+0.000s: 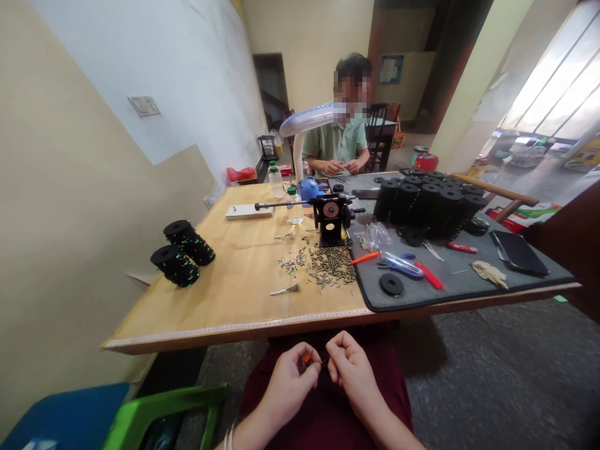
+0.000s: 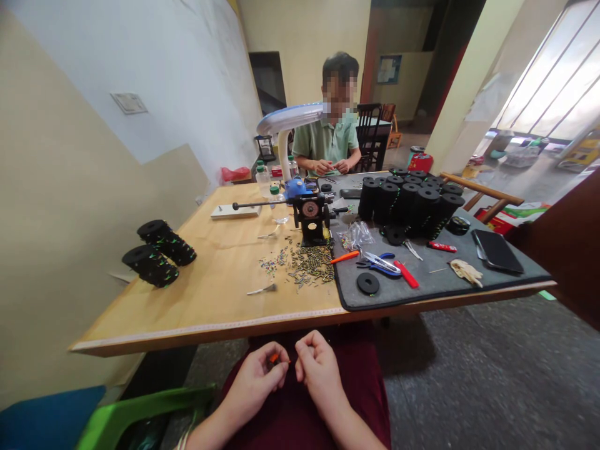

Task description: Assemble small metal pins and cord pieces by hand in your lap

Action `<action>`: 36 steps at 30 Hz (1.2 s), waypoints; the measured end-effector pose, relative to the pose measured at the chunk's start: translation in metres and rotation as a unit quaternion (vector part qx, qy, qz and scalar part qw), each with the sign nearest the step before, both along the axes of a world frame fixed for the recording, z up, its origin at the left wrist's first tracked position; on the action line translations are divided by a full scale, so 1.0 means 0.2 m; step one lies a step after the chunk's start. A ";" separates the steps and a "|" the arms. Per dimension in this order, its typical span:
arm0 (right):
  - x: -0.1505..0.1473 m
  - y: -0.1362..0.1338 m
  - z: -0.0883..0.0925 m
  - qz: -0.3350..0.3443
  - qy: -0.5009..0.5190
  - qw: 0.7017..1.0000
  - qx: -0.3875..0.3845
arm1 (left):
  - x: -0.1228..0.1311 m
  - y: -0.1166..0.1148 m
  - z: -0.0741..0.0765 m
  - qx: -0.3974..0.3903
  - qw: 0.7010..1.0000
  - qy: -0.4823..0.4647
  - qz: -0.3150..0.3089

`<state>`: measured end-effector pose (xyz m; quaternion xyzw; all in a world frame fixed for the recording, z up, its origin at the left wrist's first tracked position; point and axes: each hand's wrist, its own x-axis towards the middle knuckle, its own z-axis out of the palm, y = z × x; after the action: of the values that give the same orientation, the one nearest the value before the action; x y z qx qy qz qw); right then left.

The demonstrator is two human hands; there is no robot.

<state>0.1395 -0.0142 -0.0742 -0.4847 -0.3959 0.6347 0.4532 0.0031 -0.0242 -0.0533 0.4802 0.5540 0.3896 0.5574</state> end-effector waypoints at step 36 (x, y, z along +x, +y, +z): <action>0.06 -0.03 0.04 0.031 -0.173 0.977 0.117 | -0.17 0.10 0.01 0.058 0.986 -0.029 0.152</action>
<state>0.1516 -0.0194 -0.0653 -0.5185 -0.5549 0.5037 0.4118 -0.0300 -0.0039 -0.0518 0.4105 0.5807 0.5150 0.4786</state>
